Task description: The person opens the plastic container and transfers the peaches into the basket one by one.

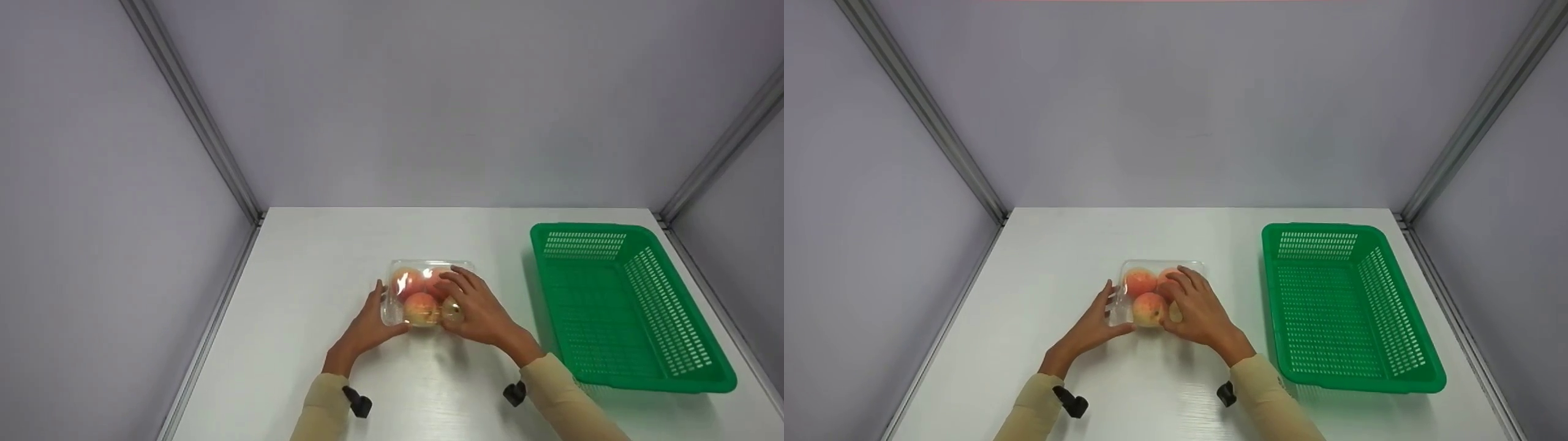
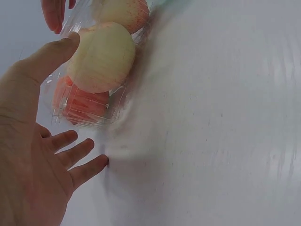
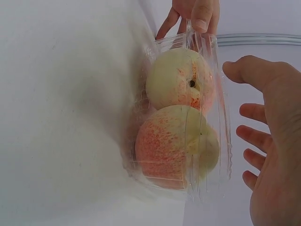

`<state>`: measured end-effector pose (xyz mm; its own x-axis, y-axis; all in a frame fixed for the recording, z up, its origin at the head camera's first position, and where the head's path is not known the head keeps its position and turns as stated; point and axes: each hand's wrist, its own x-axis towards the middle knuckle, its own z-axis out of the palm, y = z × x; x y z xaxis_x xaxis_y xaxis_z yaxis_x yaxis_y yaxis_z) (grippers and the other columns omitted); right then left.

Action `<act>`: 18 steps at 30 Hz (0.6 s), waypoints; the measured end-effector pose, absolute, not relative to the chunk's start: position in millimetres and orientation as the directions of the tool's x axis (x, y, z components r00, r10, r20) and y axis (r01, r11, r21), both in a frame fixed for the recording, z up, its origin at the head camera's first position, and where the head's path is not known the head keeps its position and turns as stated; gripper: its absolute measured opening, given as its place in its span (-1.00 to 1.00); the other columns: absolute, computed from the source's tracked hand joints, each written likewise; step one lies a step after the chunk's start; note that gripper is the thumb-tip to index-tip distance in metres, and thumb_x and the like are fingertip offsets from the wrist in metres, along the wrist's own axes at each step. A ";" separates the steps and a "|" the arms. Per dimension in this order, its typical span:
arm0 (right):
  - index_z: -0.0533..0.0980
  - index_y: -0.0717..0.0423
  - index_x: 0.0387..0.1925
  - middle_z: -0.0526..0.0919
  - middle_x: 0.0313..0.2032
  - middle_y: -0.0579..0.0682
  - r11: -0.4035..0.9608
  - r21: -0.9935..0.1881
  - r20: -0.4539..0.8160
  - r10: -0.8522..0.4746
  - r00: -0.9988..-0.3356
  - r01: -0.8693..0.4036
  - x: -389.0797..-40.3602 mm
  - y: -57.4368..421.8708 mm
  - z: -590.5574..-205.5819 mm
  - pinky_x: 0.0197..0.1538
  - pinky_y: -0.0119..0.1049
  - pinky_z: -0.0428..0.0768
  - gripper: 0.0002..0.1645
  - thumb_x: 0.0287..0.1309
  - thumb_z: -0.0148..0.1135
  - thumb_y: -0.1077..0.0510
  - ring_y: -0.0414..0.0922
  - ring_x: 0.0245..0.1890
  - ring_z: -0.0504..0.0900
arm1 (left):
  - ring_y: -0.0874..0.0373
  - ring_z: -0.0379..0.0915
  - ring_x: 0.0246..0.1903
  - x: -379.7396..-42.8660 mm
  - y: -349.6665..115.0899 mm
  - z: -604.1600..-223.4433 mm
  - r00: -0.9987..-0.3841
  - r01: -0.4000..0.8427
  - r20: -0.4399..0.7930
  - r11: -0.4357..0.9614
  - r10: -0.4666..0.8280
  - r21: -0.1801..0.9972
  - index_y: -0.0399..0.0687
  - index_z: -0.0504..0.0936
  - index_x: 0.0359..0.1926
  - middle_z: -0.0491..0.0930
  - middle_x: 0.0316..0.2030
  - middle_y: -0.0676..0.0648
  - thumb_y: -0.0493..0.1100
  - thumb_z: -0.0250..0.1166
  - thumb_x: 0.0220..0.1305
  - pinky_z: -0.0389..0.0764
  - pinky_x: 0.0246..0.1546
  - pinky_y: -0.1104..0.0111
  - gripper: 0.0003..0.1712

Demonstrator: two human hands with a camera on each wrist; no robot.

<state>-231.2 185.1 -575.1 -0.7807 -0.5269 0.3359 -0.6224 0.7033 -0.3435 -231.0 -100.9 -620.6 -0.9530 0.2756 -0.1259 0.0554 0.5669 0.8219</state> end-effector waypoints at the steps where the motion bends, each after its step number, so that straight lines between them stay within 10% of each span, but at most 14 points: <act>1: 0.50 0.00 0.35 0.49 0.44 0.09 0.705 -0.337 0.338 -0.528 -0.779 -0.624 -231.3 184.5 -575.6 0.55 0.30 0.38 -0.22 0.09 0.54 -0.01 0.22 0.56 0.28 | -0.16 0.01 0.66 -231.0 -100.6 -620.8 -0.954 0.054 -0.124 0.566 0.272 0.823 -0.07 -0.25 0.74 0.09 0.68 -0.17 0.34 0.55 0.13 0.17 0.63 -0.17 0.51; 18: 0.53 0.03 0.37 0.51 0.45 0.12 0.709 -0.279 0.359 -0.549 -0.755 -0.648 -231.1 178.0 -582.8 0.53 0.28 0.41 -0.19 0.08 0.63 0.06 0.24 0.53 0.33 | -0.27 0.10 0.62 -223.8 -95.2 -638.6 -0.964 0.035 -0.087 0.441 0.253 0.897 -0.25 -0.07 0.70 0.09 0.65 -0.34 0.11 0.47 0.32 0.32 0.58 -0.10 0.23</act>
